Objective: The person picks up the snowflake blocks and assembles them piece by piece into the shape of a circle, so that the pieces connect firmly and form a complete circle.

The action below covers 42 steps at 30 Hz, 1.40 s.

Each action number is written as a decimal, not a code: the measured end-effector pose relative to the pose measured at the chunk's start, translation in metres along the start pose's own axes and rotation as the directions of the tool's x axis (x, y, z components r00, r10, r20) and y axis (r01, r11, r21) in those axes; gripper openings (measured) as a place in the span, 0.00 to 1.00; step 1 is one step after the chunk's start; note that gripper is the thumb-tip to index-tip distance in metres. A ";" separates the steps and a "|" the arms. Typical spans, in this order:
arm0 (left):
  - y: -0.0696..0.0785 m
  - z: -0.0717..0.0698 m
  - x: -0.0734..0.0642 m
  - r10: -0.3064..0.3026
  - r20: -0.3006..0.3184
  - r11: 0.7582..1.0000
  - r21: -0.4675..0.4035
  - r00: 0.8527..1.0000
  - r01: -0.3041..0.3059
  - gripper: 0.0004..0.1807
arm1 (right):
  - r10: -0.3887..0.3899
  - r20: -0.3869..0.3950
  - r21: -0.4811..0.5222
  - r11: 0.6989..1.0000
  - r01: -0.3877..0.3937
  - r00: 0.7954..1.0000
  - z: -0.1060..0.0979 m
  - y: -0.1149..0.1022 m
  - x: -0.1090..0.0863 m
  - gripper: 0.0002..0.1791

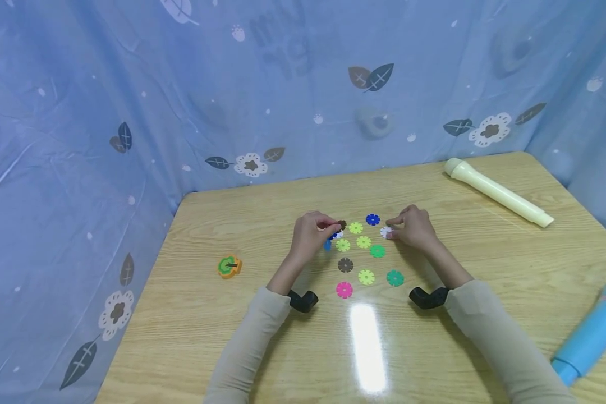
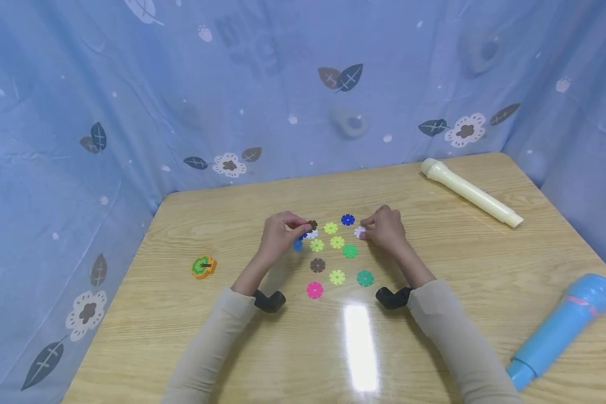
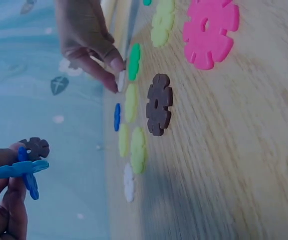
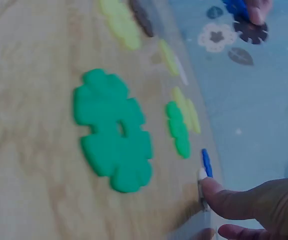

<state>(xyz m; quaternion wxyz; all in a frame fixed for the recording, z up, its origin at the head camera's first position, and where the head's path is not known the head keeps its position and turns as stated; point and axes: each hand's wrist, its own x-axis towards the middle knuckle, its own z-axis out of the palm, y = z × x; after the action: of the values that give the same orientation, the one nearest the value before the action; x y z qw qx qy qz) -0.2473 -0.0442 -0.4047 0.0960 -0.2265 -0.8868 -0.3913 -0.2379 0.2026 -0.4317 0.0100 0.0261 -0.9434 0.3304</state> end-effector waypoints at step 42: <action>0.010 0.021 -0.005 0.286 -0.199 0.954 0.149 0.937 -0.259 0.05 | 0.054 0.248 0.495 0.851 -0.175 0.967 -0.008 -0.064 0.011 0.13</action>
<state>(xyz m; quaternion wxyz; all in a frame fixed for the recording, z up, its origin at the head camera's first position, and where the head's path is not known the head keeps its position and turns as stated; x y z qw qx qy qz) -0.2382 -0.0249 -0.4143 0.2599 -0.2966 -0.8528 -0.3423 -0.2449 0.1567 -0.3853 -0.1237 0.0082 -0.8160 0.5646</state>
